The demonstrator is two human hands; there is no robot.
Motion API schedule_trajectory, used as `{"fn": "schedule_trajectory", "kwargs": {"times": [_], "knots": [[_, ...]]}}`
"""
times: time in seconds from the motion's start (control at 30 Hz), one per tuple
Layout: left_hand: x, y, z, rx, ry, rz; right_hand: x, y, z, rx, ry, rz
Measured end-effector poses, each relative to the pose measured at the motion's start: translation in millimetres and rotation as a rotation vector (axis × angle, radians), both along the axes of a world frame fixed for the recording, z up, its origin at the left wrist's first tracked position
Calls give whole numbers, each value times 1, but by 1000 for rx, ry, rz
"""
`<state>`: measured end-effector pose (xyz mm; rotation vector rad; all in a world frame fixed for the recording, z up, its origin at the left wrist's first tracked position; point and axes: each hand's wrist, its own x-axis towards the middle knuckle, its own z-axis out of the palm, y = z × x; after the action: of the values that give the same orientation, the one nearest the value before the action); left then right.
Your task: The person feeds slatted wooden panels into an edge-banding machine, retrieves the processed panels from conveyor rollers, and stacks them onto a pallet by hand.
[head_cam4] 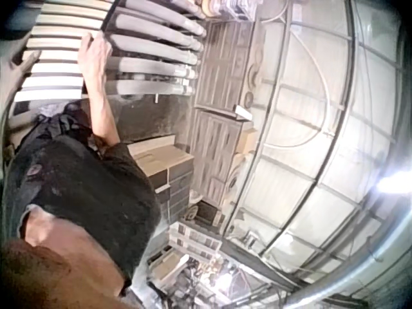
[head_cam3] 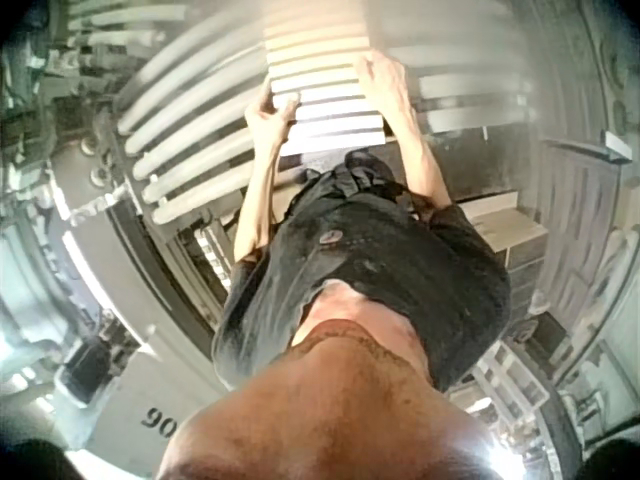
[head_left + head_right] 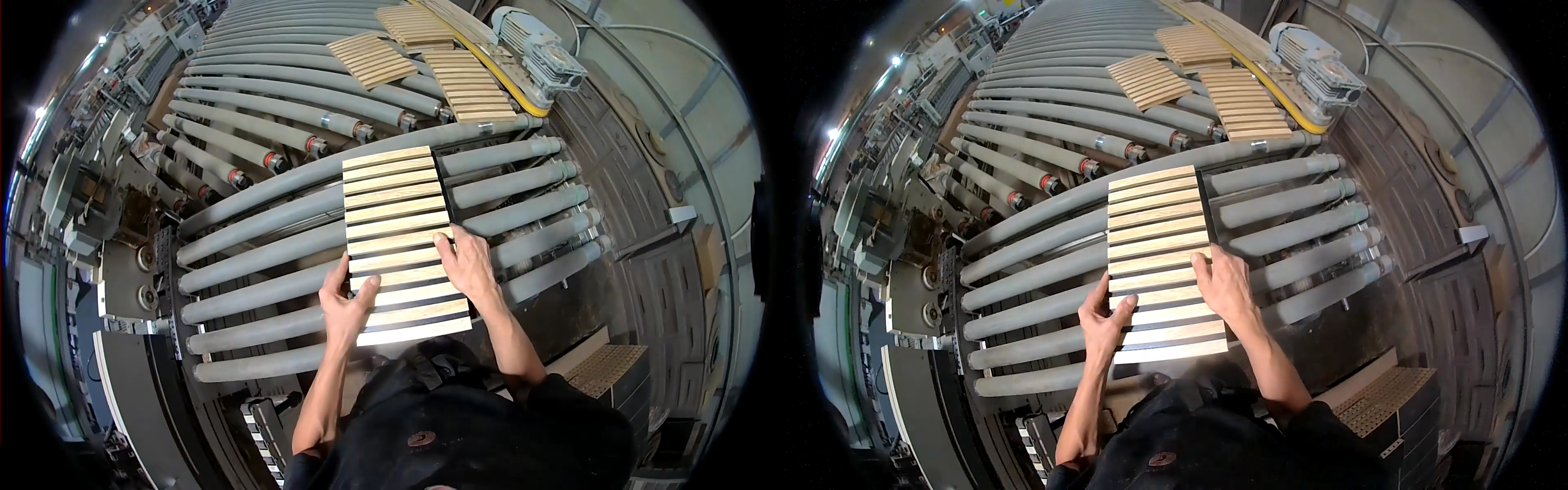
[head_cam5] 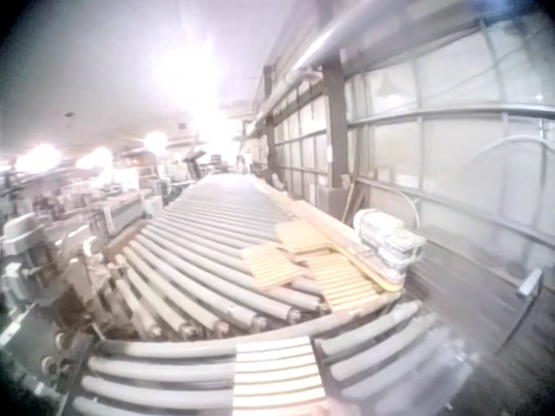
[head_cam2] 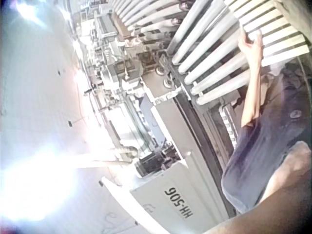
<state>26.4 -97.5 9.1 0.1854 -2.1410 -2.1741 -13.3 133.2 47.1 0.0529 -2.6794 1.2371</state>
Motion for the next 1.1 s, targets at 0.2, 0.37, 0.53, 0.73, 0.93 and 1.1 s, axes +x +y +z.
{"fn": "schedule_trajectory", "kwargs": {"times": [0.2,0.37,0.53,0.73,0.93,1.1], "knots": [[-9,9,16,-252,-69,-5,-4,15,1,112,-85,-33],[1,12,23,-512,60,24,8,39,-8,42,-25,-56],[45,11,40,-182,-139,-222,50,65,-19,-122,-307,246],[50,10,30,-402,-25,-373,84,60,-18,111,-284,395],[48,12,33,-364,-95,-398,87,57,-11,103,-243,344],[47,14,37,-451,-142,-400,86,61,-21,87,-218,342]]}}
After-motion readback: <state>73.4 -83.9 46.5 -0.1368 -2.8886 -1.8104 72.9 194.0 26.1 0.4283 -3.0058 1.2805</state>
